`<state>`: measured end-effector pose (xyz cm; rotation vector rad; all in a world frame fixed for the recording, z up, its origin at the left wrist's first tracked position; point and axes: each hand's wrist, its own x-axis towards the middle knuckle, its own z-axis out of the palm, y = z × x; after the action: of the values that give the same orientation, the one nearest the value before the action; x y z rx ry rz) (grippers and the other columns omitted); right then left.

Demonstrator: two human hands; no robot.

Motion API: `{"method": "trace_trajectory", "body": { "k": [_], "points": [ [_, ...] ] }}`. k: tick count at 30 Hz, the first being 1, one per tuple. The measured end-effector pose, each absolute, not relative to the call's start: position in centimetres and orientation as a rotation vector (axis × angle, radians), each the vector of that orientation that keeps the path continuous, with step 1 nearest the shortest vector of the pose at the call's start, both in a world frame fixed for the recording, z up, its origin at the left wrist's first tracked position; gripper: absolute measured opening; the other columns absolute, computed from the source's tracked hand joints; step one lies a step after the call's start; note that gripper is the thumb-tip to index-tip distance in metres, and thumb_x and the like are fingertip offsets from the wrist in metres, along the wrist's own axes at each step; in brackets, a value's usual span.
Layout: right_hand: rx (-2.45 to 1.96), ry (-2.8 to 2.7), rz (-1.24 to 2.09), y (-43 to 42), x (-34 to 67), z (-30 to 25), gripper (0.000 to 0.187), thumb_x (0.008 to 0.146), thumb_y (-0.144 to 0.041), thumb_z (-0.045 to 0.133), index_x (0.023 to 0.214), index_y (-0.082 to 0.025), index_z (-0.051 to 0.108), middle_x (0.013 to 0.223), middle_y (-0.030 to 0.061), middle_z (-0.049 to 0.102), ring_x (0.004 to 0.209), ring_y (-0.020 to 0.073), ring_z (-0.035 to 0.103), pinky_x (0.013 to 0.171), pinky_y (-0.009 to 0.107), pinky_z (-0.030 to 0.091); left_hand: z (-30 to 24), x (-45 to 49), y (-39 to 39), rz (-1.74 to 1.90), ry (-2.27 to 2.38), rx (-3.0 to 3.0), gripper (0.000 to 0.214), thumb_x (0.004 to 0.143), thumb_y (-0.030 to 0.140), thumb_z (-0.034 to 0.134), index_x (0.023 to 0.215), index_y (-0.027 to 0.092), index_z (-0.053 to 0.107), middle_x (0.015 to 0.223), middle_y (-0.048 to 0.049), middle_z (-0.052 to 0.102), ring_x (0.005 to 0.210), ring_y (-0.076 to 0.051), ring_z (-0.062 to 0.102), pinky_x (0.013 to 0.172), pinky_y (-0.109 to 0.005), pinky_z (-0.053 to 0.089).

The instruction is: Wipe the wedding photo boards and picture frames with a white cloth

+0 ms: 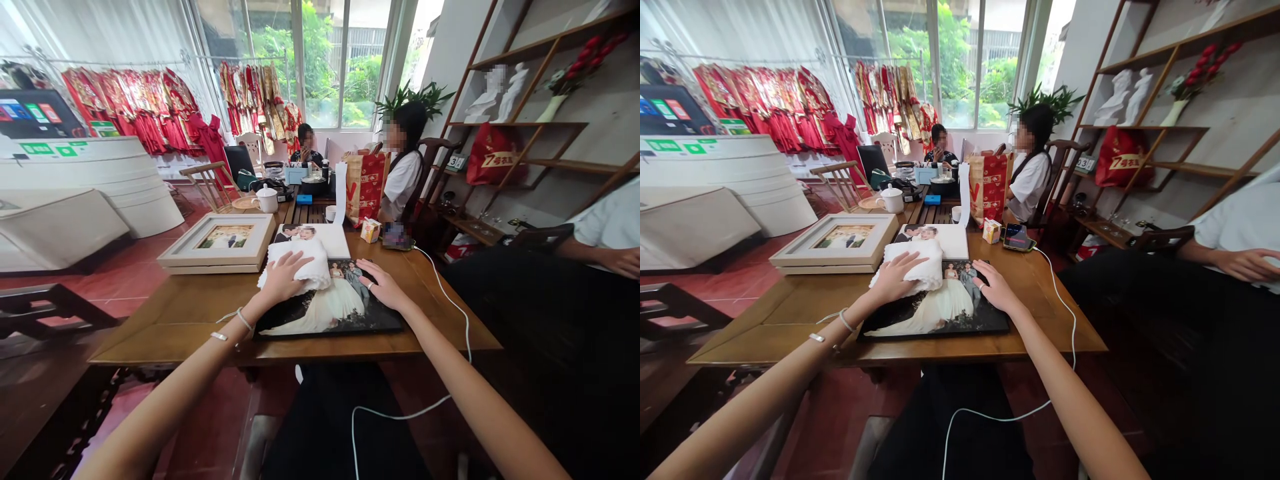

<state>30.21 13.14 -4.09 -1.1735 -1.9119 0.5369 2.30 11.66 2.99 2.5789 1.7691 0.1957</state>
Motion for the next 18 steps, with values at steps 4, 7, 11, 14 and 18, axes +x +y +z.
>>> {"method": "trace_trajectory", "body": {
  "k": [4,7,11,14,18],
  "points": [
    [-1.186,-1.899,0.526,13.3,30.0,-4.2,0.041,0.086,-0.038,0.051,0.124,-0.024,0.059,0.137,0.0070,0.052,0.131,0.0238,0.043,0.113,0.047,0.027,2.8,2.7,11.1,0.240,1.787,2.513,0.051,0.088,0.030,0.043,0.139,0.033,0.038,0.152,-0.0022,0.027,0.140,-0.029,0.021,0.103,-0.060,0.027],
    [-1.204,-1.879,0.531,13.3,29.9,-4.2,0.042,0.086,-0.038,0.052,0.124,-0.022,0.060,0.136,0.0084,0.053,0.131,0.0245,0.043,0.113,0.047,0.027,3.0,2.4,8.7,0.223,1.715,2.534,0.057,0.083,0.024,0.045,0.139,0.033,0.038,0.153,-0.0013,0.025,0.141,-0.030,0.017,0.104,-0.060,0.027],
    [-1.202,-1.875,0.547,13.3,29.8,-4.2,0.041,0.085,-0.035,0.053,0.123,-0.023,0.060,0.136,0.0086,0.053,0.132,0.0251,0.043,0.113,0.048,0.027,3.0,1.8,3.1,0.182,1.679,2.530,0.079,0.066,0.010,0.046,0.141,0.035,0.035,0.155,0.0033,0.019,0.142,-0.027,0.012,0.108,-0.058,0.021],
    [-1.212,-1.881,0.536,13.3,29.9,-4.1,0.041,0.085,-0.033,0.053,0.124,-0.022,0.060,0.136,0.0087,0.053,0.132,0.0251,0.043,0.113,0.049,0.027,2.6,1.8,-1.1,0.164,1.729,2.488,0.090,0.057,0.008,0.046,0.142,0.037,0.032,0.155,0.0058,0.015,0.143,-0.026,0.007,0.109,-0.058,0.015],
    [-1.209,-1.893,0.528,13.2,30.0,-4.1,0.041,0.085,-0.034,0.052,0.124,-0.021,0.060,0.137,0.0096,0.052,0.132,0.0254,0.042,0.113,0.049,0.027,2.5,2.4,-3.1,0.128,1.700,2.507,0.092,0.056,0.010,0.048,0.142,0.038,0.031,0.155,0.0066,0.014,0.143,-0.028,0.006,0.109,-0.059,0.014]
  ]
}}
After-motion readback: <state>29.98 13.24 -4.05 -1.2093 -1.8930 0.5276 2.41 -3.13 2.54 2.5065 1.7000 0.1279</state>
